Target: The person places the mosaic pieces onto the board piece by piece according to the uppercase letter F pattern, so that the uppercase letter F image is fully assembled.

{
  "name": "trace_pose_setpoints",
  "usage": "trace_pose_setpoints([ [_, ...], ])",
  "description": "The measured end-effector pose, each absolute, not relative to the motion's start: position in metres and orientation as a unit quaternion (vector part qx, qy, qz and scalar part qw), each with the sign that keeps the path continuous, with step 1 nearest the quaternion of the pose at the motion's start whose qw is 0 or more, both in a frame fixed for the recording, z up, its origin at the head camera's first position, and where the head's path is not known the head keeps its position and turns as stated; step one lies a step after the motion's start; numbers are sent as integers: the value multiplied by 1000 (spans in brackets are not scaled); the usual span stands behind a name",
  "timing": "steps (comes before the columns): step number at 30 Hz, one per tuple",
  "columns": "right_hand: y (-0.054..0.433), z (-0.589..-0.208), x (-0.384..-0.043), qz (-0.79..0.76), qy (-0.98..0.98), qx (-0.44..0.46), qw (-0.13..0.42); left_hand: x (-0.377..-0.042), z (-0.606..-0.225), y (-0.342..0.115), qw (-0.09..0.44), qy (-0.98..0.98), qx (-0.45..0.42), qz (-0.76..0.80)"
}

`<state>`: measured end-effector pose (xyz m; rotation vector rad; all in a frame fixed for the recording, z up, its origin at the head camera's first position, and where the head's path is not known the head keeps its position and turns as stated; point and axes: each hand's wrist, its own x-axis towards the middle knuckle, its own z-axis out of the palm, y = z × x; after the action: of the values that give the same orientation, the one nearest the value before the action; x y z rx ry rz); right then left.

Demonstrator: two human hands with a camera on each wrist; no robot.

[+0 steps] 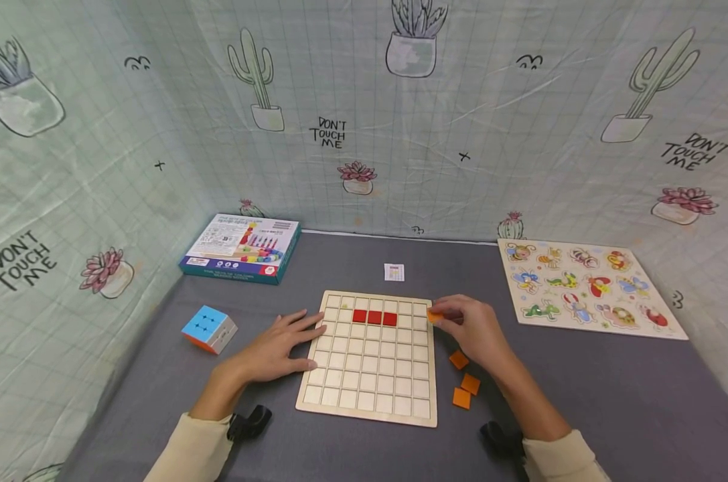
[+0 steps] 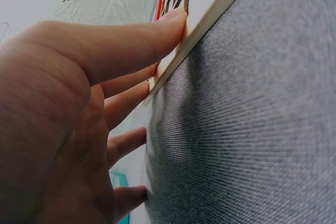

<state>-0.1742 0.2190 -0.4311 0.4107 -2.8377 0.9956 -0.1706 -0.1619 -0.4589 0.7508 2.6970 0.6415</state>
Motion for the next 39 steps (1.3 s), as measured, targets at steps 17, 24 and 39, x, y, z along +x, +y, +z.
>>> trace_pose_setpoints([
  [17, 179, -443, -177, 357, -923, 139, -17, -170, -457, -162, 139, 932, 253, 219],
  [24, 153, -443, -182, 353, -919, 172, -18, -170, -458, -162, 139, 932, 252, 219],
  [39, 109, -447, -189, 361, -912, 192, -15, -171, -459, -162, 142, 933, 248, 217],
])
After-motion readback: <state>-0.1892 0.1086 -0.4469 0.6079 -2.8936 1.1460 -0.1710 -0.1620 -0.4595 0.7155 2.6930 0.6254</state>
